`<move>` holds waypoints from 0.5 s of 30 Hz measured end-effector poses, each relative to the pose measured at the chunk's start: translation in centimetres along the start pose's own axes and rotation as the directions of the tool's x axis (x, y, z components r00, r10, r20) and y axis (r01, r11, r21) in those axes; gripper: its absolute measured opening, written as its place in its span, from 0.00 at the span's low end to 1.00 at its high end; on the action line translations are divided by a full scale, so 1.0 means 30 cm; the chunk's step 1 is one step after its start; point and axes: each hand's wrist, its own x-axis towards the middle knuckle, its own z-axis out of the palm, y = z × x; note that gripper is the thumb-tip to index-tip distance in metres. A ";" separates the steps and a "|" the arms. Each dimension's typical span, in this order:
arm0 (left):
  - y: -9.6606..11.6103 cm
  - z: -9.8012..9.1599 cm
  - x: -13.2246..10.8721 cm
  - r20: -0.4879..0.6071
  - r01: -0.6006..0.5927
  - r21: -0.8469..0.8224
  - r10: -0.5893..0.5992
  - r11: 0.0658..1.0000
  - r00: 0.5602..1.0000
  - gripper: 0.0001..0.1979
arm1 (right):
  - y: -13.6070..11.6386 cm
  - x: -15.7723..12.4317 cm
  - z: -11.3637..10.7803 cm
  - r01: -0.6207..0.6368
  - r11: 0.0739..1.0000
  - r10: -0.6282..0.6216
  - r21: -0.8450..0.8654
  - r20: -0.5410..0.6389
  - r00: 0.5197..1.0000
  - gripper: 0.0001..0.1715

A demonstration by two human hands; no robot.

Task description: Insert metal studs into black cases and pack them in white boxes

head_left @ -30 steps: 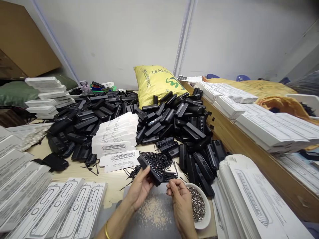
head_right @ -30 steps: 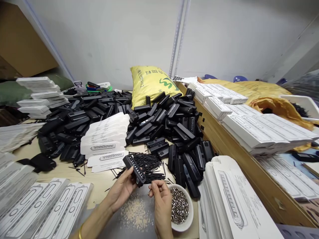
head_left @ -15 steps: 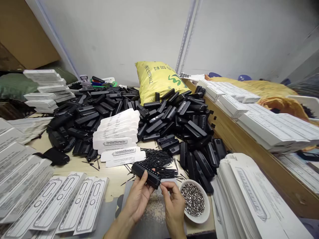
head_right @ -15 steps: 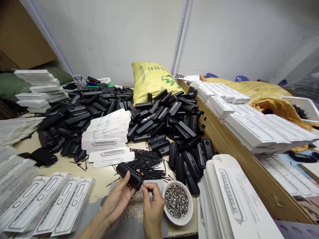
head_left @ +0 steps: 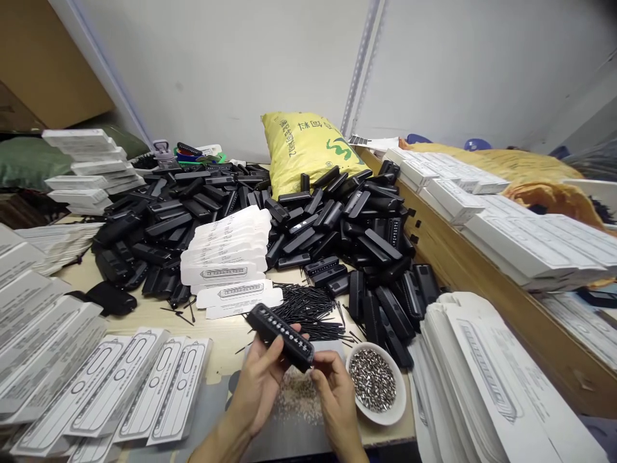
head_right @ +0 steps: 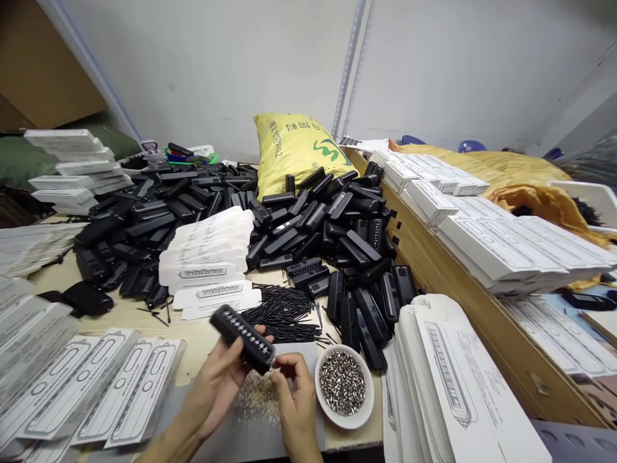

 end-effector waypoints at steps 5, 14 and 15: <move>-0.030 -0.057 -0.019 0.361 -0.349 0.628 0.138 0.696 0.922 0.13 | -0.026 0.038 -0.092 0.054 0.990 -0.074 -0.129 -0.154 0.985 0.15; 0.025 -0.124 0.097 0.145 -0.145 0.967 0.016 0.209 0.989 0.20 | -0.071 0.162 -0.072 0.131 0.857 -0.094 -0.498 0.099 0.991 0.13; 0.028 -0.125 0.107 0.160 -0.156 0.971 -0.008 0.183 0.987 0.19 | -0.069 0.190 -0.041 0.155 0.839 -0.107 -0.522 0.121 0.987 0.13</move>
